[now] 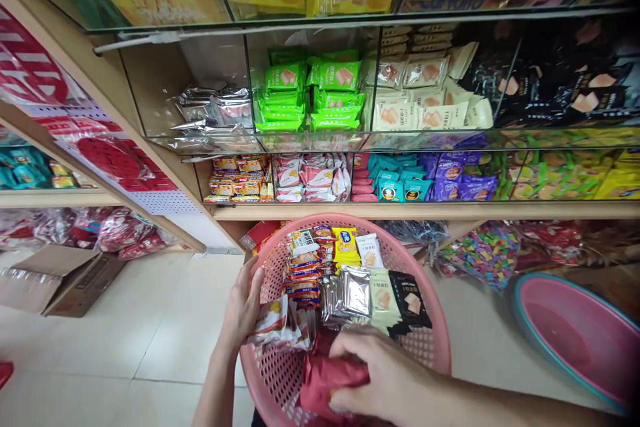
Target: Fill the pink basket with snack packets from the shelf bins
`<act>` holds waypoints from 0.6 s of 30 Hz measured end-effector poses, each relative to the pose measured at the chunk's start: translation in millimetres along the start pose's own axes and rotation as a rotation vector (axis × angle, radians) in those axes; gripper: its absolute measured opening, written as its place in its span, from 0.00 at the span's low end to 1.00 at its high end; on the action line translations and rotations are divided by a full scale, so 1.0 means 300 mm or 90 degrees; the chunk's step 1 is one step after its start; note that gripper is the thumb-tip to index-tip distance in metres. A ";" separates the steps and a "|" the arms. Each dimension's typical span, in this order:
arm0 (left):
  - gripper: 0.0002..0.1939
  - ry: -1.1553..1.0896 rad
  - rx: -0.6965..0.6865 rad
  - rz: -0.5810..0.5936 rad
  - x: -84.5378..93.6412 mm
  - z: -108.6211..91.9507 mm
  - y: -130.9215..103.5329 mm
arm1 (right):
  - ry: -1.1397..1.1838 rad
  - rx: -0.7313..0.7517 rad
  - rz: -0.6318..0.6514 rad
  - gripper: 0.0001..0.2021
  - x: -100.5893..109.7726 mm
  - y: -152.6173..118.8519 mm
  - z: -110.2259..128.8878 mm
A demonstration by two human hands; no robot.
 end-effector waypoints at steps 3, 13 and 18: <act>0.28 -0.003 -0.009 0.002 0.001 -0.008 0.000 | -0.047 0.029 0.019 0.14 -0.100 -0.003 -0.023; 0.28 -0.010 -0.007 0.007 -0.004 0.004 0.001 | -0.171 0.122 -0.023 0.20 -0.247 0.019 -0.073; 0.27 -0.023 -0.004 0.004 -0.006 0.017 0.001 | -0.209 0.181 -0.123 0.26 -0.285 0.043 -0.104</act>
Point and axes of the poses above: each hand's wrist, its own y-axis towards the middle knuckle, its own x-axis out of the back of the hand, z = x × y, the point moved 10 cm from there along y, towards the middle knuckle, and after that the axes turned 11 degrees about -x, right-handed, at the moved point
